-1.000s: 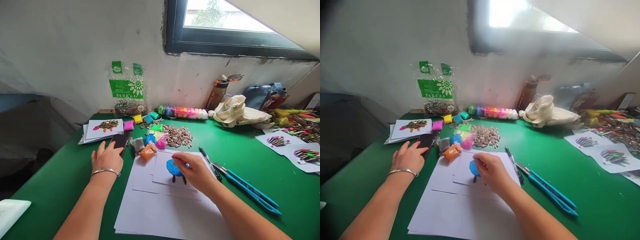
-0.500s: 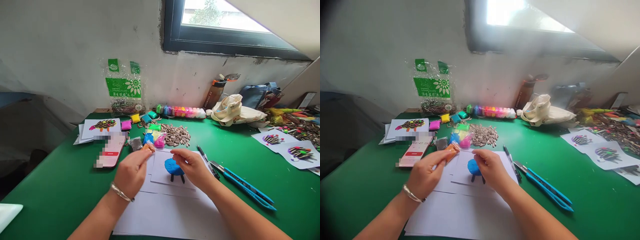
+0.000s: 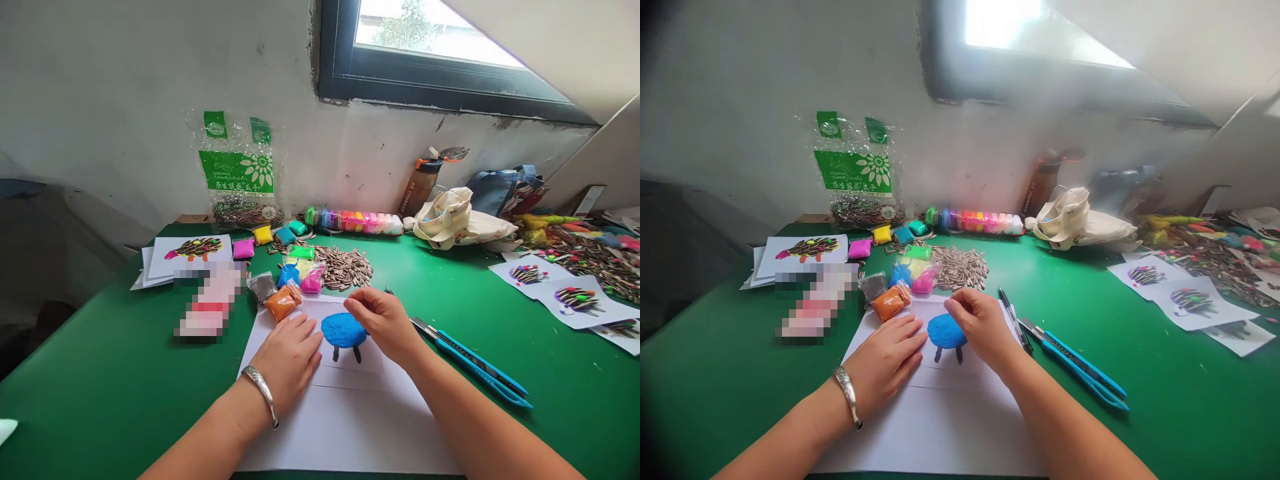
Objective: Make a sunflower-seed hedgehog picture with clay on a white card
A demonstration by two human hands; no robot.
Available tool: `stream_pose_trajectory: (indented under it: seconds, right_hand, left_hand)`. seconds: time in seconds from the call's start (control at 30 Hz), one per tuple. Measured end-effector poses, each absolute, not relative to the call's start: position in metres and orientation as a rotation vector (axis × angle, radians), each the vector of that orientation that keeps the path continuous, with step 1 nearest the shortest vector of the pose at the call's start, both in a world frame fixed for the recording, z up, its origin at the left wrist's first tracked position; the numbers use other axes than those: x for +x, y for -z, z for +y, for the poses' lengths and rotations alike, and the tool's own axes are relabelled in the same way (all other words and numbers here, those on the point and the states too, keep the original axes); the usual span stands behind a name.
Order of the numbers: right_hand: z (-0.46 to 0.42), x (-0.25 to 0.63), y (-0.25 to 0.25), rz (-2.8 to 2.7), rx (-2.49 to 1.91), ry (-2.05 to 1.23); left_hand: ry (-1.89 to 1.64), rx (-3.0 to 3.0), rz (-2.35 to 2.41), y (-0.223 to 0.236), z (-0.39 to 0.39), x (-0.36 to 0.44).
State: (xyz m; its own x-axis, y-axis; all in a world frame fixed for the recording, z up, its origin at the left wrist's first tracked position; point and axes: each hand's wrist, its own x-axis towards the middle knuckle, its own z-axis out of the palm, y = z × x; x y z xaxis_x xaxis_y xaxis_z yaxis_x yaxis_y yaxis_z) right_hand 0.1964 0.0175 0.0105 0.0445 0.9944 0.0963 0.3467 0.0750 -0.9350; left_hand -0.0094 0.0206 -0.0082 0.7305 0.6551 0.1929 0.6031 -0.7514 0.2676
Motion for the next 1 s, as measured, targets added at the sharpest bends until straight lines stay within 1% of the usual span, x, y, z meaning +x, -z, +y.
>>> stream_pose_trajectory:
  seconds: [0.1, 0.23, 0.3, 0.33, 0.43, 0.5, 0.6, 0.73, 0.87, 1.0]
  right_hand:
    - [0.017, 0.195, -0.006, -1.429, -1.384, -0.977]
    - [0.015, 0.188, 0.003, -1.460, -1.293, -1.017]
    - [0.011, 0.183, 0.005, -1.557, -1.273, -0.926]
    - [0.009, 0.181, 0.004, -1.627, -1.274, -0.851]
    - [0.005, 0.172, -0.001, -1.829, -1.225, -0.613]
    - [0.003, 0.165, -0.005, -1.896, -1.137, -0.524]
    - [0.002, 0.158, -0.010, -1.930, -1.058, -0.519]
    - [0.002, 0.158, -0.013, -1.971, -1.057, -0.622]
    - [0.002, 0.164, -0.009, -1.902, -1.041, -0.694]
    - [0.003, 0.167, -0.005, -1.813, -1.072, -0.786]
  left_hand:
    - [-0.493, 2.623, 1.008, 0.005, 0.020, -0.010]
    - [-0.690, 2.226, 1.135, -0.006, 0.020, -0.011]
    - [-0.772, 1.960, 1.217, -0.013, 0.021, -0.010]
    - [-0.752, 1.789, 1.224, -0.015, 0.021, -0.009]
    - [-0.645, 1.224, 1.041, -0.019, 0.020, -0.005]
    - [-0.597, 0.997, 0.952, -0.018, 0.019, -0.003]
    - [-0.578, 0.889, 0.953, -0.014, 0.019, -0.001]
    - [-0.610, 0.819, 0.961, -0.009, 0.021, -0.002]
    - [-0.669, 0.872, 0.985, -0.011, 0.022, -0.003]
    - [-0.632, 0.891, 0.981, -0.013, 0.022, -0.003]
